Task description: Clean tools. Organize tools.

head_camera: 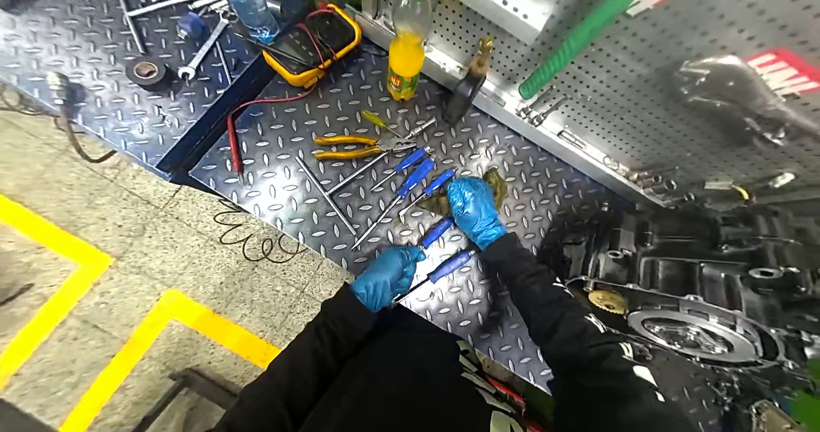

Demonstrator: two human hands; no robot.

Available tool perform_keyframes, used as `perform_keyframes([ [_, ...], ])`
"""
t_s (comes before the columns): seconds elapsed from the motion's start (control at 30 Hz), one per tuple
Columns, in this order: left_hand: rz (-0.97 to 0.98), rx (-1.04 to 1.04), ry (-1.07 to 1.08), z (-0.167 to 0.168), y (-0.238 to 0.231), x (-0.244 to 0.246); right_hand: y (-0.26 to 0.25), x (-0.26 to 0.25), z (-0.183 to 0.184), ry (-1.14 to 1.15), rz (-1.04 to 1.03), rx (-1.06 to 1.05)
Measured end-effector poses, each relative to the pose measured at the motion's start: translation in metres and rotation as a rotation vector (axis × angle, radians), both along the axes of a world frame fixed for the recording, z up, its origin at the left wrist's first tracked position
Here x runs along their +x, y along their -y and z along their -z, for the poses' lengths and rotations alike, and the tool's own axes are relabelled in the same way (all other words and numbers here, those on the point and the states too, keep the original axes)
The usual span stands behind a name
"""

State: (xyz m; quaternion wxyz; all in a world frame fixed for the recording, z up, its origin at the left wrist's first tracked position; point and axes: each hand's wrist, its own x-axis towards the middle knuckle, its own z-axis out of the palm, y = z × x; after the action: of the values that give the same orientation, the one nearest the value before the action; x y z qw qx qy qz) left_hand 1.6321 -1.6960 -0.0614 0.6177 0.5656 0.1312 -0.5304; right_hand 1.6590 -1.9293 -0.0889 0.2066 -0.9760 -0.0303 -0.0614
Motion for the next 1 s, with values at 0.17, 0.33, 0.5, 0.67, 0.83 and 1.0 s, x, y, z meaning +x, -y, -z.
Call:
perform_keyframes([
  [0.17,0.649,0.684,0.865,-0.032,0.008,0.014,0.013,0.012,-0.028,0.109,0.197,0.211],
  [0.33,0.521,0.685,1.258,-0.035,0.017,0.037,0.025,0.045,-0.046,0.236,0.559,0.676],
  [0.5,0.545,0.713,1.340,-0.020,0.048,0.070,0.008,0.064,-0.052,0.208,0.474,0.872],
  [0.67,0.672,0.789,1.296,-0.026,0.062,0.069,0.004,0.053,-0.035,0.127,0.460,0.818],
  [0.83,0.719,0.643,0.971,-0.037,0.065,0.052,-0.001,0.038,-0.035,0.143,0.487,0.578],
  [1.0,0.561,0.475,0.840,-0.010,0.048,0.038,-0.019,0.023,-0.023,-0.091,0.188,0.033],
])
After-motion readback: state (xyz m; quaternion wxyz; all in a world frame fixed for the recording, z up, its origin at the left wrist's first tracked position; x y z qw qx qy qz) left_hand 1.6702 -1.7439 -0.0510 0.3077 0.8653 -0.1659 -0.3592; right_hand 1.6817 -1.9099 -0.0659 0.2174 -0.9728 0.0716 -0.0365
